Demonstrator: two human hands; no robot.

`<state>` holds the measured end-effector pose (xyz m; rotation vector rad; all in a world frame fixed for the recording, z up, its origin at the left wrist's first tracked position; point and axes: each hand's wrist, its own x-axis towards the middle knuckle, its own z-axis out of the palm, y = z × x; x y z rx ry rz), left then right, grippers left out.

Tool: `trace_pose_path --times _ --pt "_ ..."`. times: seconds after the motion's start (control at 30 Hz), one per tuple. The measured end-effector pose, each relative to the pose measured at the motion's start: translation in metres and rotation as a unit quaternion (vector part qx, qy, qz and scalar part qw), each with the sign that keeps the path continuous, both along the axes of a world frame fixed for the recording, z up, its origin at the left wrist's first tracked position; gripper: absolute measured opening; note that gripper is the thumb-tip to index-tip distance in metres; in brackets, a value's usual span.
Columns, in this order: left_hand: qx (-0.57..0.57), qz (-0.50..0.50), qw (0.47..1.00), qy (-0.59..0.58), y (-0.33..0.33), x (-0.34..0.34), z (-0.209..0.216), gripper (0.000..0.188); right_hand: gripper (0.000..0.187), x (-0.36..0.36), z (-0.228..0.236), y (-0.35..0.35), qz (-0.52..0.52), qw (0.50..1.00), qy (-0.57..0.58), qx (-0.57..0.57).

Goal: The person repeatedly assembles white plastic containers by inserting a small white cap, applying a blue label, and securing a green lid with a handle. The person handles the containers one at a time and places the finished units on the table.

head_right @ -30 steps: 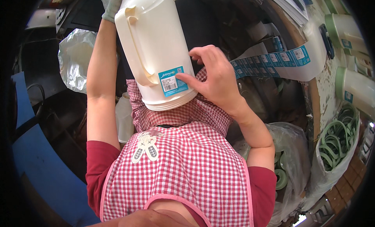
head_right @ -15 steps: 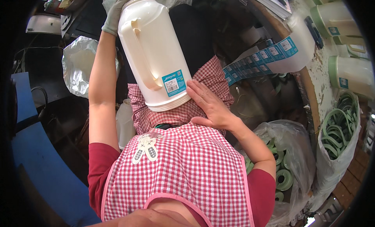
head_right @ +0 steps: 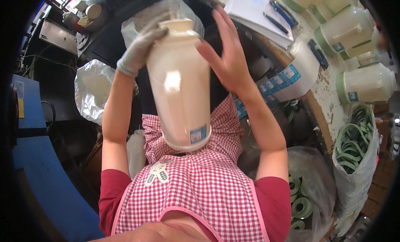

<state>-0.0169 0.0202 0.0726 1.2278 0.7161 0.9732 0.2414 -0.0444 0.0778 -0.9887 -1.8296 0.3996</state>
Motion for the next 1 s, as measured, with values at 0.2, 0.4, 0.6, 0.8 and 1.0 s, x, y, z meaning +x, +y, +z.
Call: trace_pose_path --times 0.2,0.4,0.6,0.8,1.0 --pt "0.071 -0.062 0.995 0.020 -0.037 0.013 0.049 0.087 0.027 -0.024 0.060 0.022 0.131 0.988 -0.048 0.062" --pt "0.062 -0.058 0.992 0.091 -0.038 0.024 0.055 0.070 0.039 -0.006 0.098 0.071 0.366 0.898 -0.225 -0.098" --pt "0.075 0.066 0.992 0.072 -0.049 -0.032 0.079 0.078 0.038 0.030 0.159 0.251 -0.122 0.976 0.089 0.159" --pt "0.155 0.402 0.897 0.102 -0.132 -0.183 0.083 0.087 0.057 0.017 0.047 0.399 -0.241 0.879 -0.247 0.331" --pt "0.219 0.506 0.806 0.215 -0.147 -0.192 0.060 0.096 0.011 -0.120 -0.142 0.288 0.112 0.791 -0.580 0.159"
